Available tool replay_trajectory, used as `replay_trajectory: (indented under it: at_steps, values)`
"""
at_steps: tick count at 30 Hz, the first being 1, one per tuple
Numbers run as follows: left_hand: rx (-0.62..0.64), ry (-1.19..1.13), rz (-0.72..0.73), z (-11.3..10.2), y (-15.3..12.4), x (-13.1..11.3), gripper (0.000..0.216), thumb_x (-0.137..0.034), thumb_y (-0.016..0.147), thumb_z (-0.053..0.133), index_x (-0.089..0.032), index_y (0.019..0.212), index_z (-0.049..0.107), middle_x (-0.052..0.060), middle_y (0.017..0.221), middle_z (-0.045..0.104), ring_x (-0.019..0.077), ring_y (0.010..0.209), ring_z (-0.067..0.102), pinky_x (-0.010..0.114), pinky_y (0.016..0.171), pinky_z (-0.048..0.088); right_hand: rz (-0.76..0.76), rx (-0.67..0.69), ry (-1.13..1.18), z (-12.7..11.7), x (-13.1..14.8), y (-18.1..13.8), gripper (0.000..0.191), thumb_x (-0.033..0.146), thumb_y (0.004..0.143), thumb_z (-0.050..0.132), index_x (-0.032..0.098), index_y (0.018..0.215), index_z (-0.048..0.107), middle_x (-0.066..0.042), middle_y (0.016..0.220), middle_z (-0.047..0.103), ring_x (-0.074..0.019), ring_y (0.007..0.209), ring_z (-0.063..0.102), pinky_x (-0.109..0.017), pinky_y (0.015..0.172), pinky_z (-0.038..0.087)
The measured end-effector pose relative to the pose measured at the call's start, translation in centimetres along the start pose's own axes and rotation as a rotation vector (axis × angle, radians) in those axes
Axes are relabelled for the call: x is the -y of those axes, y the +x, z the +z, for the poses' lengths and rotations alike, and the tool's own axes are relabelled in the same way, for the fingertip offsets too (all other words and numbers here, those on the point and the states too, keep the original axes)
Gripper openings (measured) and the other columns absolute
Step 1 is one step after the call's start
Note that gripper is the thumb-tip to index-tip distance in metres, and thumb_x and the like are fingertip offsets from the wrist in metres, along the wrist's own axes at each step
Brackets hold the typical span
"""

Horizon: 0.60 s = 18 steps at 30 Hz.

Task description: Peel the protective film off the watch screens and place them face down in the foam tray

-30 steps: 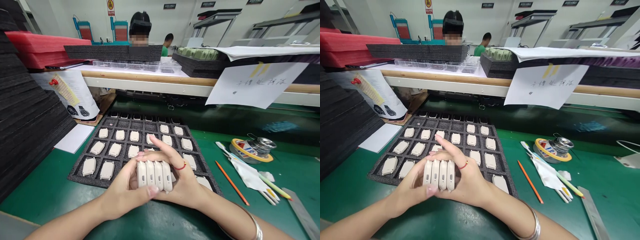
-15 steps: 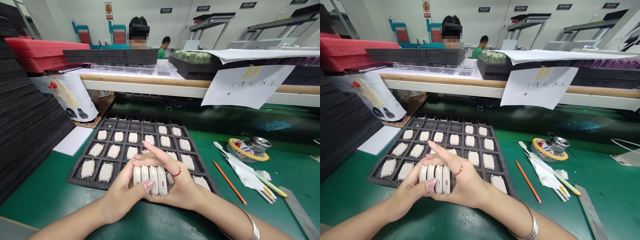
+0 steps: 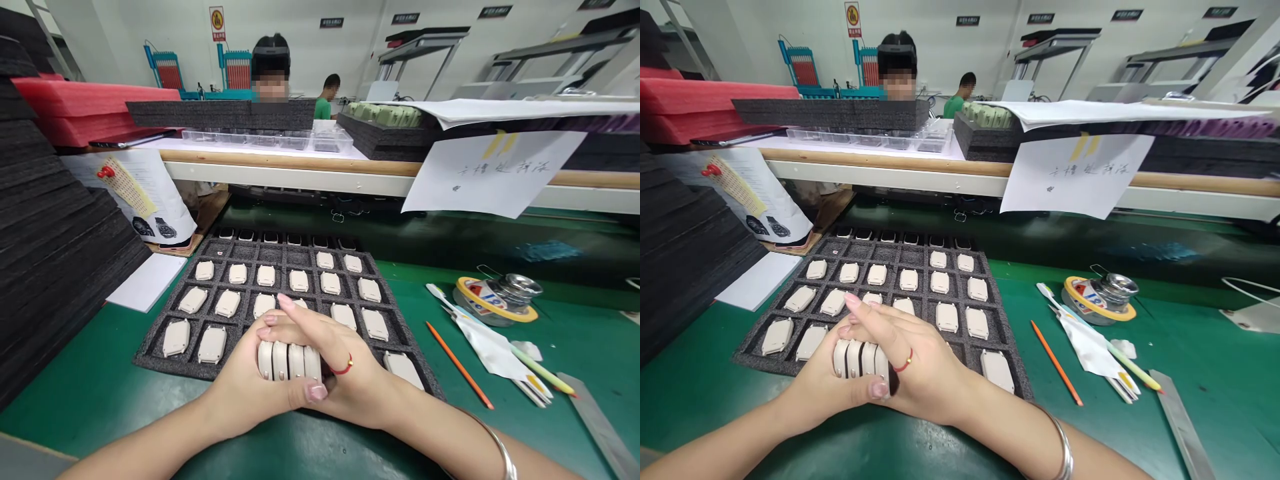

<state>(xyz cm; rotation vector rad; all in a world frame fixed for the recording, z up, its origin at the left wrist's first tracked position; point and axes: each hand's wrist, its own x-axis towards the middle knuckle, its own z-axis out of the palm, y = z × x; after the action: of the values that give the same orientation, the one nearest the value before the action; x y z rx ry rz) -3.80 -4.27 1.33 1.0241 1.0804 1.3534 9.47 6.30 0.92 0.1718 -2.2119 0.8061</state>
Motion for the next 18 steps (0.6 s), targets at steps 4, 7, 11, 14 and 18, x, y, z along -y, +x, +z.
replay_trajectory:
  at_steps: [4,7,11,14,18]
  values:
    - [-0.003,0.02,0.009,0.0,0.3,0.1,0.053,-0.028,0.073,0.084,-0.021,0.117,0.055,0.006,0.113,0.065,0.0238,0.108,0.062,0.034,0.093,0.052,-0.021,0.013,-0.035,0.2,-0.2,0.0,0.073,0.043,0.101,0.051,0.018,0.158,0.014,-0.008,0.122,0.069,-0.0187,0.126,0.058,-0.037,0.116,0.04]
    - [-0.036,0.05,0.044,0.1,0.2,0.0,0.05,-0.028,0.071,0.086,-0.021,0.112,0.059,0.005,0.11,0.067,0.0237,0.107,0.063,0.033,0.092,0.052,-0.037,0.038,-0.059,-0.1,0.1,0.1,0.071,0.038,0.101,0.052,0.019,0.158,0.013,-0.01,0.125,0.066,-0.0196,0.13,0.053,-0.039,0.117,0.038]
    - [-0.11,0.118,0.096,0.2,-0.1,-0.3,0.055,-0.025,0.069,0.089,-0.023,0.115,0.06,0.005,0.114,0.067,0.0229,0.109,0.063,0.031,0.094,0.052,0.006,0.022,0.006,-1.1,0.9,0.3,0.095,0.052,0.086,0.07,0.021,0.157,0.015,-0.015,0.142,0.052,-0.0267,0.137,0.046,-0.045,0.121,0.031]
    - [-0.089,0.105,0.13,0.2,-0.3,-0.2,0.05,-0.022,0.071,0.088,-0.024,0.111,0.058,0.004,0.111,0.07,0.0219,0.106,0.067,0.029,0.089,0.054,0.184,-0.104,0.23,-1.3,1.0,0.2,0.079,0.059,0.092,0.059,0.026,0.154,0.023,-0.011,0.139,0.052,-0.0239,0.133,0.05,-0.042,0.117,0.036]
    - [-0.098,0.239,0.248,0.1,-0.4,0.1,0.044,-0.016,0.075,0.084,-0.027,0.109,0.059,0.001,0.11,0.071,0.0181,0.101,0.069,0.025,0.087,0.054,0.522,-0.232,0.492,-0.8,0.5,-0.1,0.055,0.057,0.1,0.045,0.029,0.147,0.037,-0.008,0.132,0.056,-0.0207,0.122,0.057,-0.039,0.108,0.044]
